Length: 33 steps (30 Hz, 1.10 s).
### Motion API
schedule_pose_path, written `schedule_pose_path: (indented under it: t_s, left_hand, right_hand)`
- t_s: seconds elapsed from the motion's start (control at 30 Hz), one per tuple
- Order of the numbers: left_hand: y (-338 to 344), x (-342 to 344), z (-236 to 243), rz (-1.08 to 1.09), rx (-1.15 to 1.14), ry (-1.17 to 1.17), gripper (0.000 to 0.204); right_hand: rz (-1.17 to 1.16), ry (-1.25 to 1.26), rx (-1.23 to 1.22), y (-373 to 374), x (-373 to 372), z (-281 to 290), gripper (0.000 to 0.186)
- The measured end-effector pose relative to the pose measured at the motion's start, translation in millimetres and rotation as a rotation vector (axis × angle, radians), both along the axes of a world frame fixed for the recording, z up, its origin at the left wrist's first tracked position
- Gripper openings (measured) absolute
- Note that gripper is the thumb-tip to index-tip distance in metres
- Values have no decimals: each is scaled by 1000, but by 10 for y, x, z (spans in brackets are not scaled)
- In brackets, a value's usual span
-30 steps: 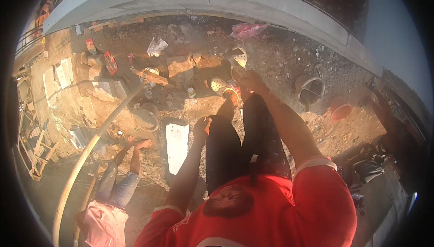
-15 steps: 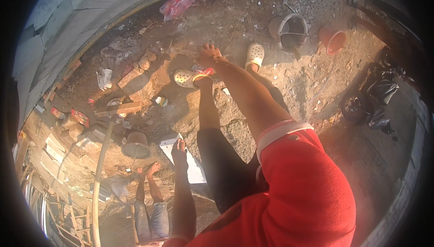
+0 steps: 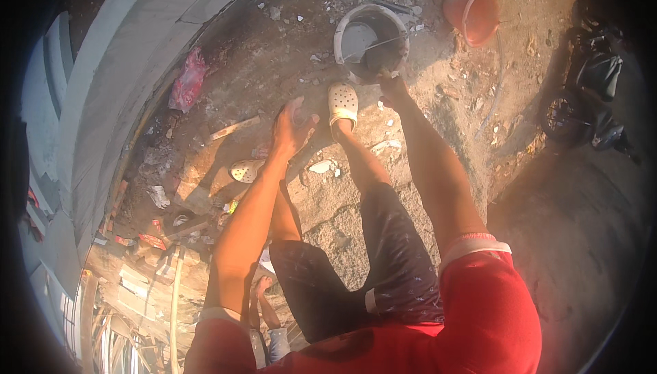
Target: The person applies cement to a curved wall using a trowel, then places white rectangular tiles onto the wet cement. They adjust the tiles by hand and tap them with a hammer to secure them in place.
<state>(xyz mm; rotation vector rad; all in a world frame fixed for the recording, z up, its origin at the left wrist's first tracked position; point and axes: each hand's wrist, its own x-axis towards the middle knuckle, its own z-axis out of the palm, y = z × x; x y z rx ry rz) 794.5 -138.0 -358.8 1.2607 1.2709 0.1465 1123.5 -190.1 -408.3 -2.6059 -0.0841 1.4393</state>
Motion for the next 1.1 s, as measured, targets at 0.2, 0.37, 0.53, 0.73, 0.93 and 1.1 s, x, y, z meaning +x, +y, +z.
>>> schedule_pose_path:
  t_s: [0.2,0.37,0.53,0.73,0.93,1.1]
  left_hand:
    - [756,1843,-904,48,263,138,87]
    - [855,1894,-891,157,68,209,38]
    - [722,1515,-221,281,243,99,28]
    - [630,-26,787,450,165,192,39]
    - [401,-1091,1763,633,371,248,32]
    - [299,-1824,2282,807,535,255,28]
  right_hand:
    - [-63,309,224,-23,346,-265,32]
    - [1018,-145,73,-22,437,488,42]
    - [1191,-193,136,211,315,1281,28]
    - [1707,-93,276,703,-391,1863,43]
    - [1760,-193,437,955,-1870,2121,52]
    - [1995,73,225,740,-2915,2616,44]
